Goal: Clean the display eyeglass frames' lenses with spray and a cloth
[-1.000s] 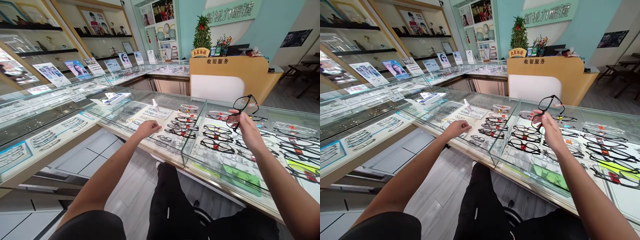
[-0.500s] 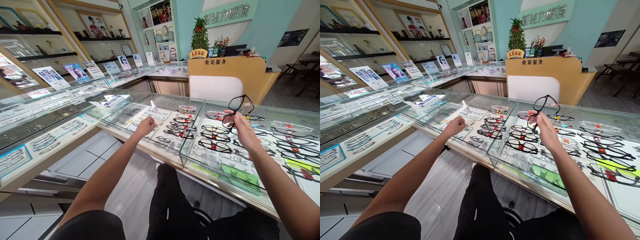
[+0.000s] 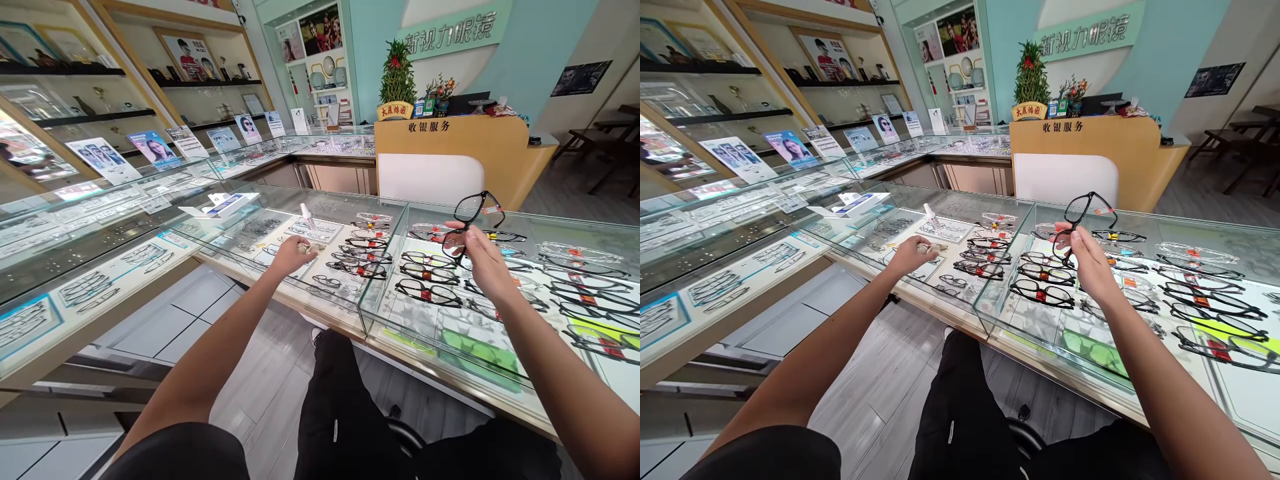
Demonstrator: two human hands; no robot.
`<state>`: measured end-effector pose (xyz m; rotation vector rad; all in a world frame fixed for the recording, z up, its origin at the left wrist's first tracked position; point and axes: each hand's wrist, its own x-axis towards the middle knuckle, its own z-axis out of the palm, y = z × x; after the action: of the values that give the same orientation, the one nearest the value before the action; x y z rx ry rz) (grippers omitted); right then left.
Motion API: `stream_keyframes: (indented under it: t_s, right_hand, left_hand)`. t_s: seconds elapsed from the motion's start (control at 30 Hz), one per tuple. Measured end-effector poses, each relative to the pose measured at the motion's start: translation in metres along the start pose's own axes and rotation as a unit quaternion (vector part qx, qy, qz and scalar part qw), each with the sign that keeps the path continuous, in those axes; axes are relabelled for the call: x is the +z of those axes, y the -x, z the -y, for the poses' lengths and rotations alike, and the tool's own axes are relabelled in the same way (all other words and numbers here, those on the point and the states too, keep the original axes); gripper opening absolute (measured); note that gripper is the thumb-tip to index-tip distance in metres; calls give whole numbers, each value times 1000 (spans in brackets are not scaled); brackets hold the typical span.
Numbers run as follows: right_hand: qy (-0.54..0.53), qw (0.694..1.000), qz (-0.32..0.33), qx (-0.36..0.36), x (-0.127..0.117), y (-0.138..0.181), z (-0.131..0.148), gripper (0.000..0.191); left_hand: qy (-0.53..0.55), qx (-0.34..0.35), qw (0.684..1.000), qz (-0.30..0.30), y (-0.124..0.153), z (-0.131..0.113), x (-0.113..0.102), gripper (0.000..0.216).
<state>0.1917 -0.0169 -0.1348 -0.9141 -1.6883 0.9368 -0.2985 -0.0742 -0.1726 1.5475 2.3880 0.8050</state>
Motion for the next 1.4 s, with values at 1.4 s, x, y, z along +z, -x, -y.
stream_keyframes:
  t_s: [1.4]
  right_hand:
    - [-96, 994, -46, -8, -16, -17, 6, 58]
  left_hand:
    - [617, 29, 752, 231, -11, -296, 90, 43]
